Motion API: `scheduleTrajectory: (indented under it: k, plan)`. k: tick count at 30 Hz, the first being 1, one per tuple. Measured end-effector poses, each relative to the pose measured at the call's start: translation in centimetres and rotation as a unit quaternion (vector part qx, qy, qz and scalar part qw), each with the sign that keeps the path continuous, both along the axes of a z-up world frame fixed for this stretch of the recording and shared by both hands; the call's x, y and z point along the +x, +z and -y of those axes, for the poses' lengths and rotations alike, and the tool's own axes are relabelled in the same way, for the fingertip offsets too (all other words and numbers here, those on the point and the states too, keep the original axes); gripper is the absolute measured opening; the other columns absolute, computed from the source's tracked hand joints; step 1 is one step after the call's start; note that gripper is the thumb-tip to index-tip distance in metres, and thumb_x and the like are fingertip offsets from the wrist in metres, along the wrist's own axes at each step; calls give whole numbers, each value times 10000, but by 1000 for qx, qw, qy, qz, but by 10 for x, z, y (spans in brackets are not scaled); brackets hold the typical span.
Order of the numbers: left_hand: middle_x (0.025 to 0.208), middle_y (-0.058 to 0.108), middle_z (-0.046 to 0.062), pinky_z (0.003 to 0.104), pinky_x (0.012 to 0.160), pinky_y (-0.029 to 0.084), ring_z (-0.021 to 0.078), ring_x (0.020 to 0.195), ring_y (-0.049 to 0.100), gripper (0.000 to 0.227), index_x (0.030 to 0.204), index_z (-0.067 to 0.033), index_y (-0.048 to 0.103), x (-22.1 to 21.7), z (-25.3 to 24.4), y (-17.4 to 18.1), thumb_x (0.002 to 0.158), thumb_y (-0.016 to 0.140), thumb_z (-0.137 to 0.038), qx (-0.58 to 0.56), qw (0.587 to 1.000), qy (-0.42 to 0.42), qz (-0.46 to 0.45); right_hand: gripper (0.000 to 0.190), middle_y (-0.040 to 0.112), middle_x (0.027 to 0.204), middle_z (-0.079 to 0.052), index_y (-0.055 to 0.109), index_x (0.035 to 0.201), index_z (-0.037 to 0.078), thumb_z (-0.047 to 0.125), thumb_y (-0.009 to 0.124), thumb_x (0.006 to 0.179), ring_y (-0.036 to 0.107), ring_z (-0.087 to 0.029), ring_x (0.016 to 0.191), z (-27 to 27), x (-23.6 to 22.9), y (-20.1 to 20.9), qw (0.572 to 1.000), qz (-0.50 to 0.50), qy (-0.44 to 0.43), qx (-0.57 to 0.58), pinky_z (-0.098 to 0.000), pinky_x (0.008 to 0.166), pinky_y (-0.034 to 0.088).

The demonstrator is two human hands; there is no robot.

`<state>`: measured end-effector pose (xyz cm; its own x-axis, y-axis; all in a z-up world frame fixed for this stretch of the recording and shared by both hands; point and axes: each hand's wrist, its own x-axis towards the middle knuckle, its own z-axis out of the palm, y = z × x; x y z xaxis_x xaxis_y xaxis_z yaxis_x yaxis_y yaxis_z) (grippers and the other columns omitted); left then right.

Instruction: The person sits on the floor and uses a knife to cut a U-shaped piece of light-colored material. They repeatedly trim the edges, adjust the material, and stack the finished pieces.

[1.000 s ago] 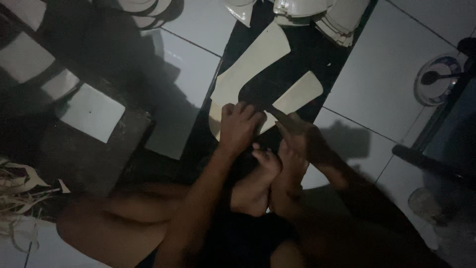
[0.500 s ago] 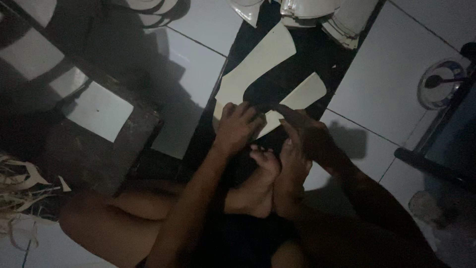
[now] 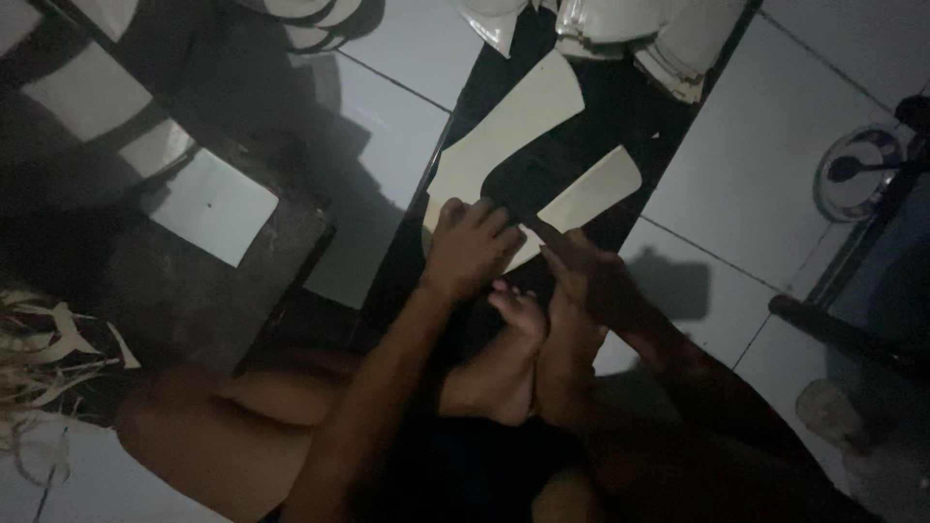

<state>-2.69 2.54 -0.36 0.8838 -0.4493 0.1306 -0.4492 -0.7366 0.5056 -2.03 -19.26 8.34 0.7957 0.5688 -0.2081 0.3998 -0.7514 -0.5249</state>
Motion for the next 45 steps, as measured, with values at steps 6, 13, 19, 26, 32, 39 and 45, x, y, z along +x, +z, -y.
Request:
scheduleTrajectory:
  k: [6, 13, 19, 26, 32, 39, 45]
  plan:
    - [1203, 655, 8, 642, 1091, 283, 285, 1294, 509, 233, 1142, -271, 735, 8, -9, 13, 918, 680, -303, 62, 991, -34, -112, 456, 677, 1108, -210, 520, 1498, 86, 115, 573, 1046, 720, -282, 877, 7, 1, -1, 1000, 22, 7, 15, -358, 672, 594]
    - [1259, 641, 28, 677, 1048, 258, 316, 1319, 474, 284, 1141, -257, 743, 3, -4, -2, 863, 702, -299, 27, 998, -42, -46, 463, 671, 1055, -201, 546, 1483, 68, 105, 597, 1025, 718, -266, 828, 2, 1, -1, 1000, 11, 1, 22, -342, 629, 586]
    - [1215, 641, 4, 661, 1068, 274, 278, 1335, 485, 186, 1105, -241, 734, -3, -3, -14, 932, 698, -297, 19, 999, -39, -33, 469, 666, 1010, -192, 567, 1470, 53, 98, 618, 1006, 715, -252, 786, 1, -5, -7, 997, 61, 14, 40, -329, 592, 580]
    - [1181, 624, 26, 696, 1002, 256, 329, 1297, 477, 230, 1086, -257, 757, 0, -12, -22, 880, 747, -359, -12, 999, 30, 8, 379, 663, 941, -152, 589, 1394, 36, 105, 629, 1024, 712, -226, 770, 6, -11, -20, 998, 32, 37, 29, -320, 586, 573]
    - [1198, 617, -20, 691, 1063, 245, 277, 1320, 472, 167, 1045, -331, 766, 3, -17, -29, 878, 760, -338, 2, 1000, -6, -6, 395, 663, 956, -186, 596, 1415, 37, 96, 613, 1025, 718, -263, 778, -2, -2, -8, 998, 25, -25, 48, -339, 582, 578]
    - [1170, 612, -1, 653, 1057, 244, 295, 1294, 479, 151, 1022, -319, 771, -4, -14, -36, 881, 722, -337, 1, 1000, -21, 15, 442, 680, 1013, -182, 539, 1461, 59, 140, 624, 1035, 724, -266, 791, -11, -4, -2, 998, 35, 6, 49, -343, 620, 596]
    - [1118, 629, 35, 621, 1023, 278, 292, 1231, 526, 179, 1029, -157, 744, 1, -15, -30, 901, 778, -277, -48, 998, -8, 46, 430, 694, 994, -165, 582, 1449, 66, 157, 612, 1030, 710, -247, 755, -9, -5, -7, 998, -43, 6, -43, -364, 611, 579]
